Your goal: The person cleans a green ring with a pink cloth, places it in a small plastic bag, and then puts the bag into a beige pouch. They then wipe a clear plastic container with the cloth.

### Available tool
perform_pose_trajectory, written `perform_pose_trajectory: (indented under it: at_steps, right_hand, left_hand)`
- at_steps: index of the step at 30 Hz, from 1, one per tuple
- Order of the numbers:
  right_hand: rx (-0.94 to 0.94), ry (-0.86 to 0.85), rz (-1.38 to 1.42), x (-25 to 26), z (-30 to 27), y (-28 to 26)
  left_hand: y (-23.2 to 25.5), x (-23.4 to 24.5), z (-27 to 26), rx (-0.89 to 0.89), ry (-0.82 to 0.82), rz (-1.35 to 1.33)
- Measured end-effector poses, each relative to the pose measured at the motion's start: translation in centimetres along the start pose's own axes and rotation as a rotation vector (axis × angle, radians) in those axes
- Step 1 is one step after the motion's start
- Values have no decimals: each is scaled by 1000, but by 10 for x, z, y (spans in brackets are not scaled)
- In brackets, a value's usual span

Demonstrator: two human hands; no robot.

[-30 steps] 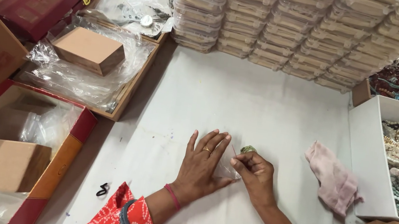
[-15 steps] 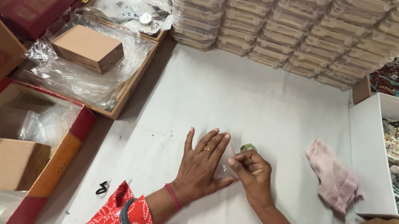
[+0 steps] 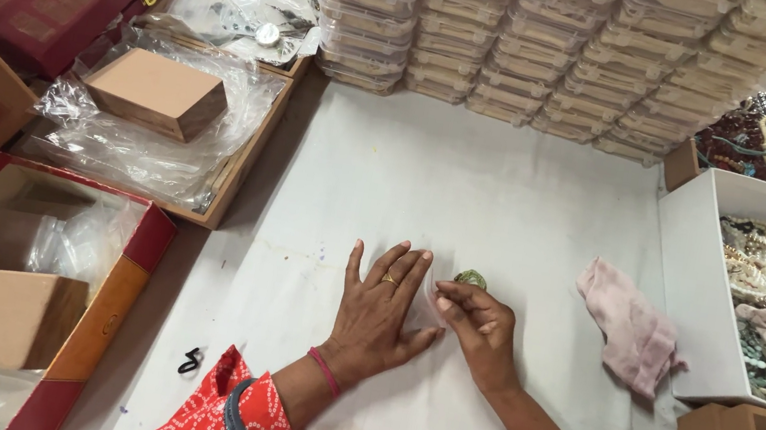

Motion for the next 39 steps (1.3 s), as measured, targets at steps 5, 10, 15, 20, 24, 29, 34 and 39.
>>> perform_pose_trajectory:
  at_steps: [5, 10, 15, 20, 24, 29, 34, 39]
  right_hand:
    - [46, -36, -105, -2, 0, 14]
    - [33, -12, -173, -6, -2, 14]
    - [97, -41, -367, -16, -2, -12]
    - [96, -53, -381, -21, -4, -28]
    - [83, -12, -307, -16, -6, -26]
    - [132, 16, -218, -14, -9, -19]
    - [207, 30, -216, -13, -13, -23]
    - [254, -41, -300, -24, -13, -35]
  left_hand:
    - [-2, -4, 0, 5, -27, 19]
    - [-2, -9, 0, 8, -64, 7]
    - [-3, -12, 0, 1, -39, 57]
    - [-1, -7, 1, -2, -1, 41]
    - [6, 12, -4, -53, 175, -58]
    - [11, 13, -13, -107, 248, -109]
    - [9, 20, -12, -119, 238, -337]
    - [-8, 0, -4, 41, 59, -676]
Point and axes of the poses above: each hand's wrist, its own z-axis towards the middle knuckle, its own x-axis out of the back of the hand, y = z × x, the point moved 7 cm from there along z, towards the middle knuckle, and after that the axes turned 11 degrees about -y, right-handed, at the moved point
